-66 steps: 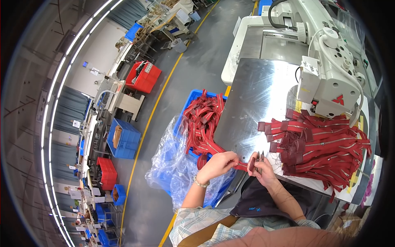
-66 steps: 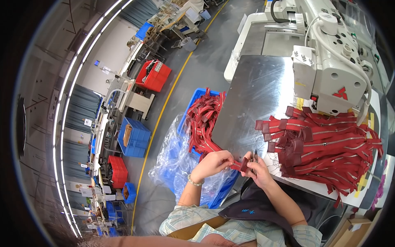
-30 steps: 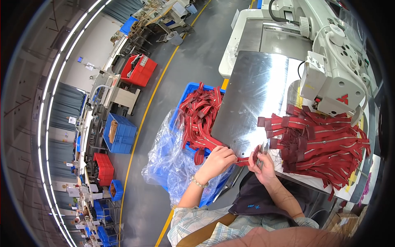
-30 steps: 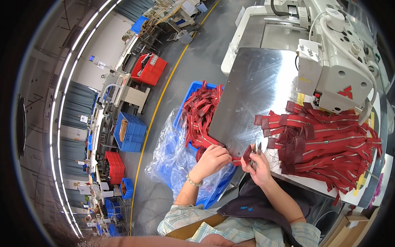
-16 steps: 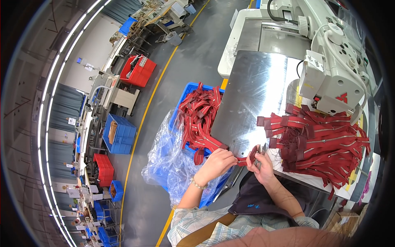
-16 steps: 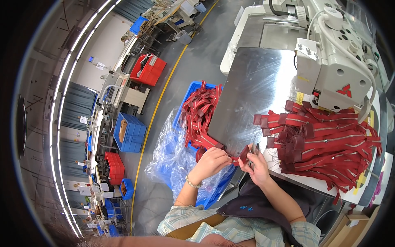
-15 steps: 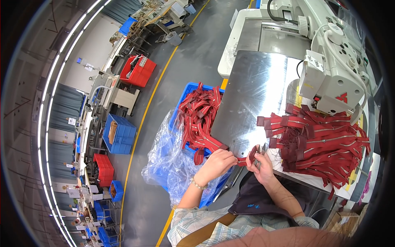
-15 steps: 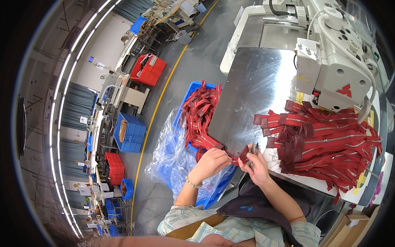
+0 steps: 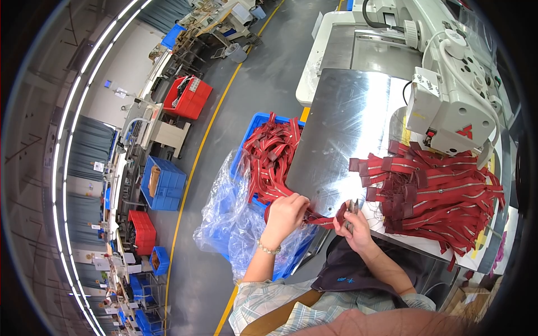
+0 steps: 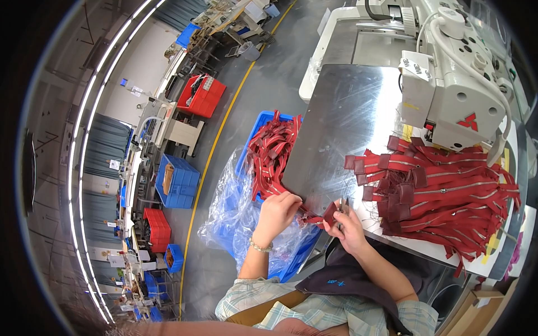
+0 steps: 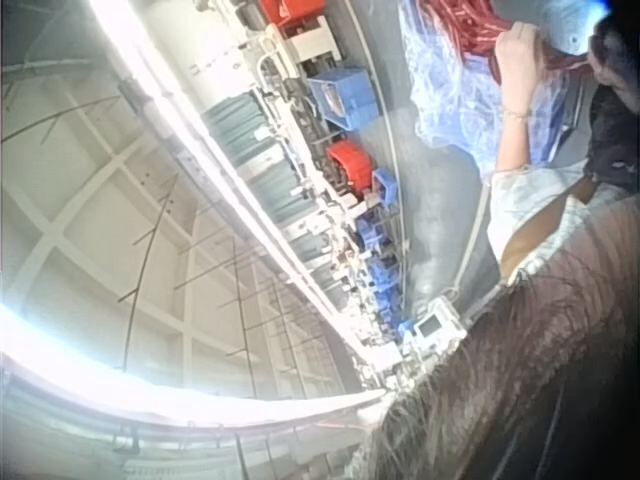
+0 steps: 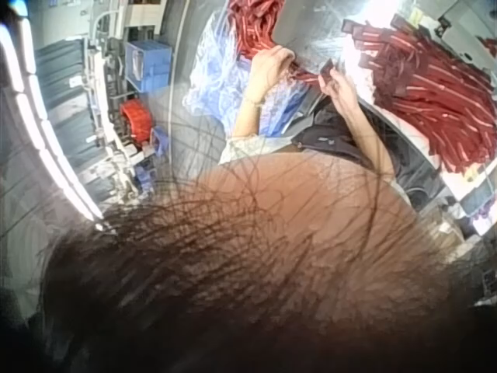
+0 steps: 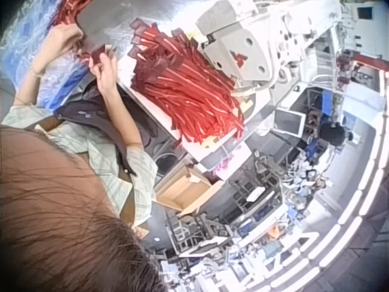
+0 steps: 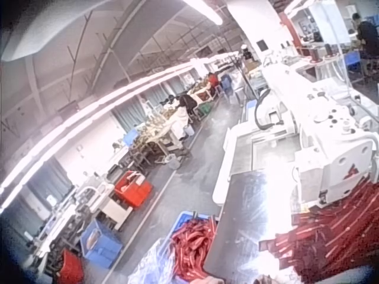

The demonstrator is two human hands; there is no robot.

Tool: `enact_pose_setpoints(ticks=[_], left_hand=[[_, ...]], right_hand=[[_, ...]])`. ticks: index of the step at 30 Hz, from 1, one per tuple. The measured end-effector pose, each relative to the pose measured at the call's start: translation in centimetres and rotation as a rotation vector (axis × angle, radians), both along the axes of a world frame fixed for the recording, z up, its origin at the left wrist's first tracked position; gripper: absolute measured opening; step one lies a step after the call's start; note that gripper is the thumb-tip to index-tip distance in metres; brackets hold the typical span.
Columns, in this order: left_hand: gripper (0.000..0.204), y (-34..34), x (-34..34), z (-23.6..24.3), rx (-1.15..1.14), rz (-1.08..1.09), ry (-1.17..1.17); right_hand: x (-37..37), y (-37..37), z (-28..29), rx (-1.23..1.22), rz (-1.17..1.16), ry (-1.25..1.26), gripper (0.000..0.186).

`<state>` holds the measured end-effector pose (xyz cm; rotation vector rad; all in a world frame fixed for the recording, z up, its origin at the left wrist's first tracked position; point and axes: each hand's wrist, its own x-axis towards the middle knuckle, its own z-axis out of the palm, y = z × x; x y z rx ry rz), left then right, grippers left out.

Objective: Sorting and trimming red leather components in a workshop environment.

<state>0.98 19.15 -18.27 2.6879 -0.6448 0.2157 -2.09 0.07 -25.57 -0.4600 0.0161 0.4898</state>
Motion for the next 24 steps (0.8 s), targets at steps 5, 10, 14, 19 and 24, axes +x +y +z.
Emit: enact_pose_setpoints(ticks=[5,10,14,19,24], left_hand=[[0.008,1.7,0.0,0.2,0.07,0.096,0.009],[0.012,0.9,-0.3,0.2,0.022,-0.094,0.121],[0.012,-0.4,-0.5,-0.3,0.023,-0.239,0.271],[0.006,-0.4,-0.6,-0.6,-0.049,-0.248,0.287],[0.012,-1.0,-0.9,-1.2,-0.266,-0.194,0.398]], right_hand=[[-0.5,-1.4,-0.1,0.058,0.001,0.037,0.009],[-0.7,-1.3,0.1,0.071,0.01,0.023,0.009],[-0.6,-1.4,0.0,0.052,-0.011,0.042,0.012],[-0.5,-1.4,0.1,0.057,-0.01,0.035,0.012],[-0.5,-1.1,0.4,0.006,0.015,-0.02,0.009]])
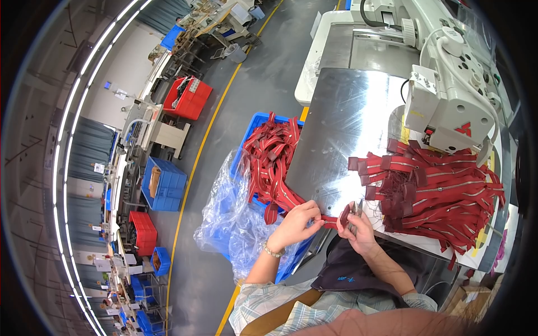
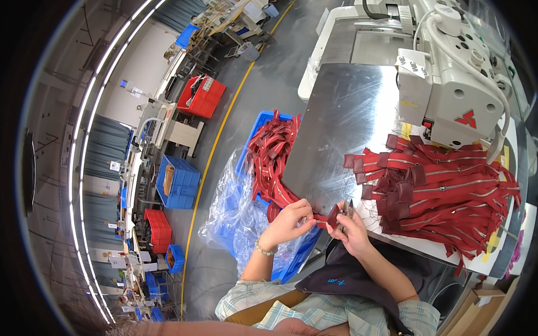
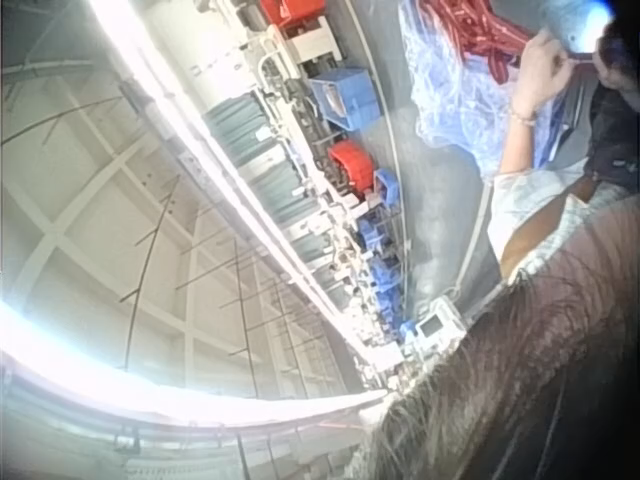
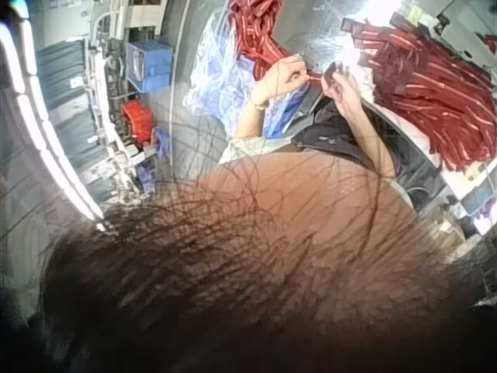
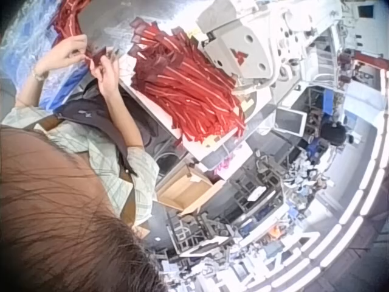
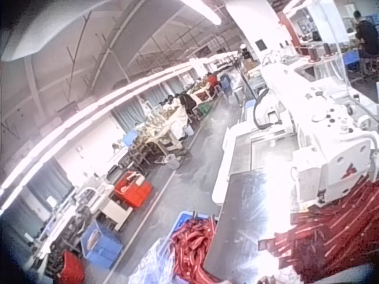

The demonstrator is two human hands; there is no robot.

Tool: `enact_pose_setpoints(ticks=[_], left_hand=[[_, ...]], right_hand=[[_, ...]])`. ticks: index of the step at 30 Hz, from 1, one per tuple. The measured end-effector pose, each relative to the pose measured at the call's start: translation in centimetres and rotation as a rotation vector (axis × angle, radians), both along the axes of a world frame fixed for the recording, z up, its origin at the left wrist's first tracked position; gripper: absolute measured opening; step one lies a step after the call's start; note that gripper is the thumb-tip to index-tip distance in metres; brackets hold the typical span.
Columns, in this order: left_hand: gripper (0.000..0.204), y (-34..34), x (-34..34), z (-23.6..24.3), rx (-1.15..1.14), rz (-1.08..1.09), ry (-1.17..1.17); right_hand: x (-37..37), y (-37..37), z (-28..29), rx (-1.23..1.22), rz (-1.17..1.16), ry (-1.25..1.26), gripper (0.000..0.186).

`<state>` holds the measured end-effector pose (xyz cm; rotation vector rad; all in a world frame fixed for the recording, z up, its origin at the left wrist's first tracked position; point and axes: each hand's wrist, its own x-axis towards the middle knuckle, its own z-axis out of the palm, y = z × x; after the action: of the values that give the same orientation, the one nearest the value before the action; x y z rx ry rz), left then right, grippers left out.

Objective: Sorting and trimming red leather components in a workshop environment.

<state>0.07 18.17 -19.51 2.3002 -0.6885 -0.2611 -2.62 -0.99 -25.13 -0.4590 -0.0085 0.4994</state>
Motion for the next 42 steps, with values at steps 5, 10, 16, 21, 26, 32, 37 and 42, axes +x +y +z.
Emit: enact_pose_setpoints(ticks=[5,10,16,21,26,32,37,42], left_hand=[[0.011,-0.8,-0.4,0.6,-0.038,0.134,0.203],[0.009,-1.0,-0.3,0.8,0.021,0.004,0.138],[0.009,0.0,-0.2,1.4,0.034,-0.173,0.094],[0.006,1.3,-0.6,1.1,-0.012,-0.068,0.121],[0.007,1.8,-1.0,0.6,0.15,0.104,0.063],[0.008,1.0,-1.0,0.5,0.146,0.002,-0.097],[0.009,-0.3,-1.2,-0.1,0.092,0.196,-0.023],[0.007,-1.3,-0.9,0.2,0.083,0.135,-0.038]], right_hand=[[-0.3,0.5,-0.2,-0.024,0.01,-0.005,0.011],[-0.5,1.2,-0.2,-0.03,0.011,-0.002,0.012],[-0.4,1.5,-1.4,-0.122,-0.032,0.003,0.016],[-0.7,1.8,-1.5,-0.115,-0.071,0.017,0.017],[-0.5,1.8,-0.8,-0.107,-0.106,-0.003,0.015],[-0.6,1.6,-0.9,-0.105,-0.126,0.001,0.013],[-0.7,1.8,-0.8,-0.112,-0.108,0.002,0.014],[-0.7,2.7,-1.5,-0.162,-0.064,-0.035,0.015]])
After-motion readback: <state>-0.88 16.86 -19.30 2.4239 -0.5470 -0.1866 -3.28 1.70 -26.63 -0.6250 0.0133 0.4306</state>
